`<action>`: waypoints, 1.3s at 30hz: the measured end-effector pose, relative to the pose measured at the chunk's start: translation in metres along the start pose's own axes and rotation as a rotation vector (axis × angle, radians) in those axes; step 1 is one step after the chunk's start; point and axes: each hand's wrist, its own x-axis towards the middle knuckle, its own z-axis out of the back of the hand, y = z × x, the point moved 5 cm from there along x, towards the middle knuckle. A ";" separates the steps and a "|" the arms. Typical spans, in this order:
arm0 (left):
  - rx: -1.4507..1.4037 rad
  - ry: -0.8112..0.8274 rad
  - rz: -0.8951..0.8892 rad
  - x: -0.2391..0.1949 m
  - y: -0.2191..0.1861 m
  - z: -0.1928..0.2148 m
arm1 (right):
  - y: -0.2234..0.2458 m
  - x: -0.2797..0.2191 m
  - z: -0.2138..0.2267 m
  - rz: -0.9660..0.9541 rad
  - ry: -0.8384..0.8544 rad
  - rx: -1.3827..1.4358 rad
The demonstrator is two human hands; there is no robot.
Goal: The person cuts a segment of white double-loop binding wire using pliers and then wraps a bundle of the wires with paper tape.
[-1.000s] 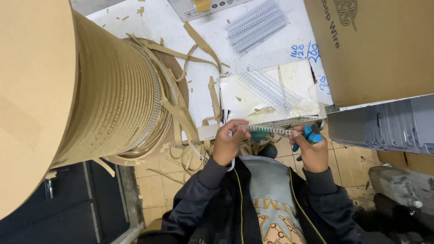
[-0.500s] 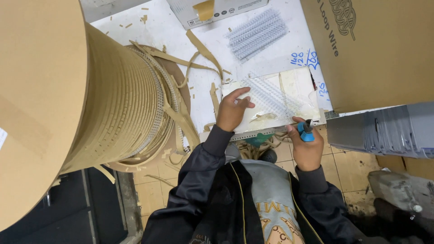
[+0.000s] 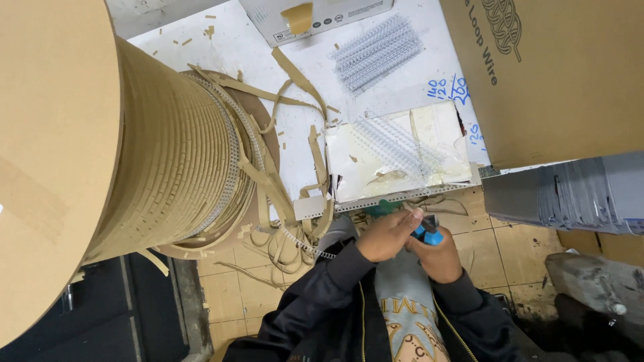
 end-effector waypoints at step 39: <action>0.164 -0.025 0.364 0.034 0.079 0.083 | -0.044 0.107 0.073 -0.167 -0.561 0.752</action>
